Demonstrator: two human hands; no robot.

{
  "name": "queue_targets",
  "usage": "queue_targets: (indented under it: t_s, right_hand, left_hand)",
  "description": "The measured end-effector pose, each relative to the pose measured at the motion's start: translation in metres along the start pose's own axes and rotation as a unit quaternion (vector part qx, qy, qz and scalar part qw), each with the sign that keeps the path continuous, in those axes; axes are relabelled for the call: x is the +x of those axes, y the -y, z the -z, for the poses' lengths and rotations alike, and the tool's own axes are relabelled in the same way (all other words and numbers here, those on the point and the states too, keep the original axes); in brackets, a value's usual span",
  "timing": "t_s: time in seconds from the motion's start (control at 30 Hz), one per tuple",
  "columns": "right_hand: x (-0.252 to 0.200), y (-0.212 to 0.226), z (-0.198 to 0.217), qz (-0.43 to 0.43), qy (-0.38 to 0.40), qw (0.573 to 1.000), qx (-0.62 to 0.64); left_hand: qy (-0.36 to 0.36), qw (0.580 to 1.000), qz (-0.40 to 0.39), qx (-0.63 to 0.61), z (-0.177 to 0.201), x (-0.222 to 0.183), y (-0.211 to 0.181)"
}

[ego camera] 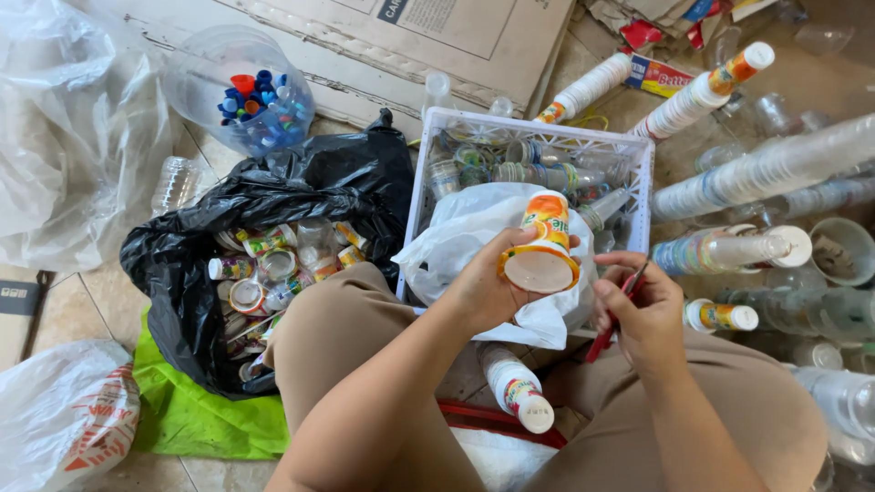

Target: The person sits on the floor and uses red scissors to cut the rims off small plastic cups. They hold each cup in their left hand and cut around the top edge, then place the cut pieces into a white plastic bag inside a crate.

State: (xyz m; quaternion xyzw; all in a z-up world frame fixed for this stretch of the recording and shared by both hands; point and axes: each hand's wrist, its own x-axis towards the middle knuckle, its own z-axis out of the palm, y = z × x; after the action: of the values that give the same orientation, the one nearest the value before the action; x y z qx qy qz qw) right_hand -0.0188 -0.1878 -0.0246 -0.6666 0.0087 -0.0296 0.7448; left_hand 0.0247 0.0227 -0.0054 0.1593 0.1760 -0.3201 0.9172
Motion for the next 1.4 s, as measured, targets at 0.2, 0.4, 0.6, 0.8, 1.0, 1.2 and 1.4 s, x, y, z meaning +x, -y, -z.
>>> queue_targets:
  t_s: [0.2, 0.4, 0.6, 0.8, 1.0, 1.2, 1.4]
  right_hand:
    - [-0.015, 0.013, 0.001, 0.006, 0.01, 0.998, -0.066]
    - [-0.02, 0.018, 0.02, 0.022, -0.046, 0.993, -0.111]
    - [-0.032, 0.032, 0.018, -0.004, -0.066, 0.989, -0.135]
    - [-0.044, 0.043, 0.024, -0.209, -0.037, 0.974, -0.085]
    - [-0.043, 0.04, 0.02, -0.245, -0.012, 0.966, -0.084]
    - [-0.043, 0.039, 0.017, -0.255, -0.015, 0.962, -0.099]
    - [-0.04, 0.042, 0.006, -0.291, -0.046, 0.95, -0.101]
  left_hand:
    - [0.022, 0.998, 0.034, 0.044, -0.011, 0.003, 0.018]
    - [0.048, 0.996, 0.008, 0.076, 0.001, 0.015, 0.042]
    - [0.059, 0.989, -0.031, 0.135, 0.02, 0.024, 0.05]
    - [0.093, 0.986, -0.069, 0.118, 0.012, 0.014, 0.047]
    - [0.094, 0.969, -0.134, 0.183, 0.007, 0.012, 0.048]
    - [0.086, 0.961, -0.154, 0.214, 0.007, 0.011, 0.046]
    - [0.087, 0.944, -0.184, 0.259, 0.012, 0.015, 0.055]
